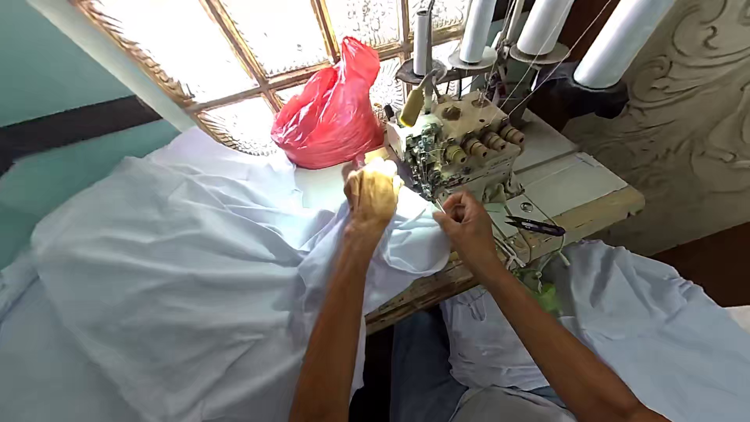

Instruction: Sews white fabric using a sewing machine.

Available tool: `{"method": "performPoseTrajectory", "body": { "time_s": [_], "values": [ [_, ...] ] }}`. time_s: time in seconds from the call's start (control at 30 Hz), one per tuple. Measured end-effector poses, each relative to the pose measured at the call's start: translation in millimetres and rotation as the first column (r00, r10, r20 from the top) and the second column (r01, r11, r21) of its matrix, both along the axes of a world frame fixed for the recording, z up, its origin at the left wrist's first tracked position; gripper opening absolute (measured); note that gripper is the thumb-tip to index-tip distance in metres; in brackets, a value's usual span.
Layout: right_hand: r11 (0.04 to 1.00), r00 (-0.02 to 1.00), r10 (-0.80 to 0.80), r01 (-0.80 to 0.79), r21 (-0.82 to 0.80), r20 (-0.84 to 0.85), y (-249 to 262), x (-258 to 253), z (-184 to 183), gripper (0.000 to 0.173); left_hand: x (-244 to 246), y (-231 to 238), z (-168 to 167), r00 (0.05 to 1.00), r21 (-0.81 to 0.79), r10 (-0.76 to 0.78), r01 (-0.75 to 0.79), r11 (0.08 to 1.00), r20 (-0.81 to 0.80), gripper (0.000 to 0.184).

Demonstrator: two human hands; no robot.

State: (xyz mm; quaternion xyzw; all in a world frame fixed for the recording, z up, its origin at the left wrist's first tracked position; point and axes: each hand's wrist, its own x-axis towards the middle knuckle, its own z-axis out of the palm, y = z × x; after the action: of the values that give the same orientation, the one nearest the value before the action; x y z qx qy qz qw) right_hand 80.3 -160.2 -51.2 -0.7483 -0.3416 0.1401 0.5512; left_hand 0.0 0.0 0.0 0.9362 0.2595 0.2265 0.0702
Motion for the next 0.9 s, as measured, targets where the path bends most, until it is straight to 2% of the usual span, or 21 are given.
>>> {"method": "performPoseTrajectory", "body": {
  "time_s": [0.07, 0.17, 0.23, 0.3, 0.43, 0.57, 0.7, 0.8, 0.9],
  "values": [
    [0.999, 0.995, -0.009, 0.004, -0.052, -0.103, -10.2, 9.3, -10.8, 0.021, 12.9, -3.5, -10.1, 0.994, -0.139, -0.028, 0.014, 0.990, -0.104, 0.022],
    [1.000, 0.977, 0.018, -0.023, -0.018, -0.212, -30.5, 15.3, -23.1, 0.013, 16.4, -11.7, -0.1, 0.980, -0.306, -0.047, -0.014, 0.952, -0.191, 0.018],
    [1.000, 0.974, 0.021, -0.018, 0.013, -0.224, -36.3, 15.8, -29.0, 0.010, 20.9, -10.2, 3.0, 0.971, -0.347, -0.028, -0.058, 0.936, -0.236, 0.018],
    [1.000, 0.990, 0.009, -0.010, -0.008, -0.141, -34.6, 13.5, -26.6, 0.008, 29.4, -3.1, 1.0, 0.971, -0.334, 0.036, -0.116, 0.936, -0.236, 0.022],
    [1.000, 0.976, -0.028, 0.029, -0.004, 0.216, -21.8, 6.6, -20.2, 0.016, 45.4, 8.0, -7.5, 0.963, -0.269, 0.149, -0.208, 0.941, -0.224, 0.025],
    [0.999, 0.910, -0.040, 0.050, -0.013, 0.413, -15.2, 1.1, -22.3, 0.022, 41.3, 11.6, -20.8, 0.985, -0.166, 0.146, -0.160, 0.973, -0.097, 0.027],
    [0.997, 0.891, -0.027, 0.056, -0.051, 0.454, -9.0, 1.6, -20.3, 0.022, -4.4, -12.4, -26.7, 0.986, 0.013, 0.102, -0.104, 0.994, 0.133, 0.036],
    [0.997, 0.893, -0.012, 0.042, -0.057, 0.449, -7.7, 2.3, -19.9, 0.022, -63.2, -55.0, -33.7, 0.955, 0.036, 0.206, -0.218, 0.975, 0.213, 0.036],
    [0.998, 0.887, -0.016, 0.038, -0.040, 0.462, -6.2, 3.0, -23.2, 0.022, -111.7, -91.6, -67.2, 0.927, 0.037, 0.328, -0.340, 0.940, 0.184, 0.036]
  ]
}}
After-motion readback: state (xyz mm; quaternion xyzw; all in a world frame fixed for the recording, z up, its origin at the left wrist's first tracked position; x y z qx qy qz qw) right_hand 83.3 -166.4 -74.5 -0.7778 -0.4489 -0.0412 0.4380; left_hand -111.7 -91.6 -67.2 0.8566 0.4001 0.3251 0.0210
